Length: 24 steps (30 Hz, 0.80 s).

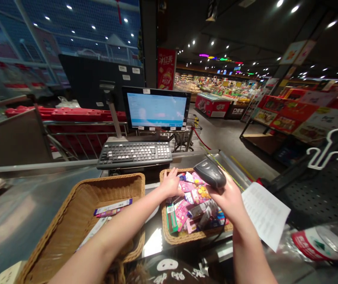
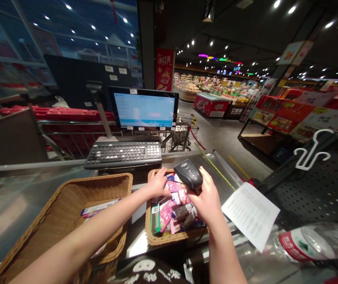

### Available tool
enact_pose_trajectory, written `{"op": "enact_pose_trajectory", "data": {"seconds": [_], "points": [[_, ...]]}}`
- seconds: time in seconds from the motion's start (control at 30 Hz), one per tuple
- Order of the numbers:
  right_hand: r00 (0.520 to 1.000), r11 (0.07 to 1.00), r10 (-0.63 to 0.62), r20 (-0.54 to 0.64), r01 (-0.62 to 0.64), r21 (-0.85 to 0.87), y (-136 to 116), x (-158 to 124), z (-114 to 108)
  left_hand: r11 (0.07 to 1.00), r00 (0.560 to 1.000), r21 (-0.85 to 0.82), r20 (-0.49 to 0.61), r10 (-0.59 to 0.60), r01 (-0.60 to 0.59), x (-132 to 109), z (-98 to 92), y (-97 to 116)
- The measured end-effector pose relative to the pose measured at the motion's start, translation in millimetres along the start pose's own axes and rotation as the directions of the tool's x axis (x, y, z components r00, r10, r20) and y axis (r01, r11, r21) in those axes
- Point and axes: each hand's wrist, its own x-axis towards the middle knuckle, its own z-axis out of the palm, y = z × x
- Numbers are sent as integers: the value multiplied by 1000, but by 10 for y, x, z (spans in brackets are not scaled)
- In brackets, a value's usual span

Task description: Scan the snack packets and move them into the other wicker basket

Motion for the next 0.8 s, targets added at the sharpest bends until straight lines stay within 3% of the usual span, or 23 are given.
{"op": "enact_pose_trajectory", "data": {"seconds": [0.2, 0.4, 0.8], "points": [[1000, 1000, -19, -3, 19, 22, -74, 20, 58, 1000, 999, -10, -32, 3, -3, -263, -142, -176], [999, 999, -35, 13, 35, 24, -206, 41, 162, 1000, 990, -20, -142, 14, -17, -563, -327, -402], [994, 994, -99, -36, 100, 38, -620, 102, 352, 994, 893, 98, -442, 83, -44, -1212, -1045, -716]]}}
